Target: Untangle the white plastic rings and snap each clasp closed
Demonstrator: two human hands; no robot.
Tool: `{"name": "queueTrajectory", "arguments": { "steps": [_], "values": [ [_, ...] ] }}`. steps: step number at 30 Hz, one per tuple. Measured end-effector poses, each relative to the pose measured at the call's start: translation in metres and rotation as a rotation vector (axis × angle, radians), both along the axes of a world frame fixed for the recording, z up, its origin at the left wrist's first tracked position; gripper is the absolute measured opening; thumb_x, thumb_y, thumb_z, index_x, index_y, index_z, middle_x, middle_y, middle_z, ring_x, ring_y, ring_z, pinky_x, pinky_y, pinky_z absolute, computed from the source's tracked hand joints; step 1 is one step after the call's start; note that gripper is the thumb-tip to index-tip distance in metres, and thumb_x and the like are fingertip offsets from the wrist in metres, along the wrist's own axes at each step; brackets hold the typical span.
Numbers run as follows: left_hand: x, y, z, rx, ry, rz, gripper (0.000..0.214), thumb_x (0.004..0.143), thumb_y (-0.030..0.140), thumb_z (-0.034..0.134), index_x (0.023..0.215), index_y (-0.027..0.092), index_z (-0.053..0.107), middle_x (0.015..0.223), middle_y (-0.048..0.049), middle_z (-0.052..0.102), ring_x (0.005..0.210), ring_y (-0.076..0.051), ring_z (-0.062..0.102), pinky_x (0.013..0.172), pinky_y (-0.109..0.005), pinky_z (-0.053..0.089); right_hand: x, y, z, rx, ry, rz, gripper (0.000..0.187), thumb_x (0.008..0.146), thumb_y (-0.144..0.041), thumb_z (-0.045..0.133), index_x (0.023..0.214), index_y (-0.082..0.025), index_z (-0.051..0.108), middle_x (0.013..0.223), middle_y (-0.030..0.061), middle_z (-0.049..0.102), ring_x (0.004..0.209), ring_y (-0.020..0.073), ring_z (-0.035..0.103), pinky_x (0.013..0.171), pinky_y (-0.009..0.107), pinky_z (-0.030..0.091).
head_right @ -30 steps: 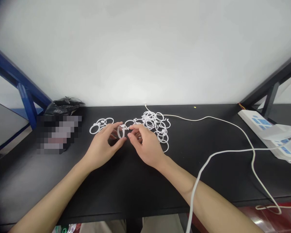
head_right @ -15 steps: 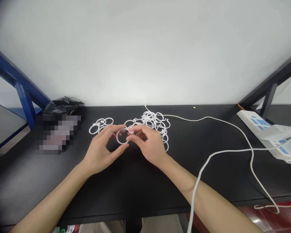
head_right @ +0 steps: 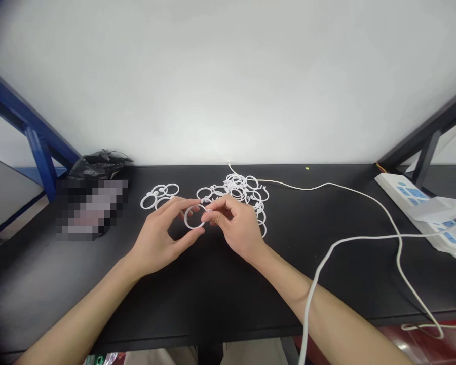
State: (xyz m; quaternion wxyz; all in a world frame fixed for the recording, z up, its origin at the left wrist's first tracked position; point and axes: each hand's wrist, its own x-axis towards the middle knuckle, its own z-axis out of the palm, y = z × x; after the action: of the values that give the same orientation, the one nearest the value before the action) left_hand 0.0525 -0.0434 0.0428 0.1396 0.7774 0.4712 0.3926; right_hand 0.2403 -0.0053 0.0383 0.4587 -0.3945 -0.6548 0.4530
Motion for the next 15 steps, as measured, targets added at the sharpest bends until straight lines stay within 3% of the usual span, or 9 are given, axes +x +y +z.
{"name": "queueTrajectory", "arguments": {
  "steps": [8,15],
  "values": [
    [-0.0005,-0.0005,-0.0024,-0.027,0.010,-0.008,0.039,0.087,0.032,0.064,0.124,0.023,0.054,0.104,-0.0048,0.064,0.092,-0.018,0.059,0.080,-0.032,0.051,0.0000,-0.0016,0.0039,0.048,-0.085,-0.033,0.013,0.084,-0.033,0.071,0.078,-0.022,0.068,0.068,-0.0024,0.070,0.058,0.0120,0.064,0.059,0.026,0.051],
    [-0.0001,-0.0007,-0.0026,-0.028,0.030,0.009,0.036,0.087,0.033,0.064,0.121,0.023,0.055,0.101,-0.0035,0.064,0.088,-0.017,0.059,0.077,-0.031,0.051,-0.0024,-0.0025,0.0043,0.022,-0.026,-0.016,0.015,0.084,-0.033,0.071,0.074,-0.022,0.067,0.067,-0.0033,0.069,0.058,0.0107,0.063,0.059,0.023,0.051]
  ]
}}
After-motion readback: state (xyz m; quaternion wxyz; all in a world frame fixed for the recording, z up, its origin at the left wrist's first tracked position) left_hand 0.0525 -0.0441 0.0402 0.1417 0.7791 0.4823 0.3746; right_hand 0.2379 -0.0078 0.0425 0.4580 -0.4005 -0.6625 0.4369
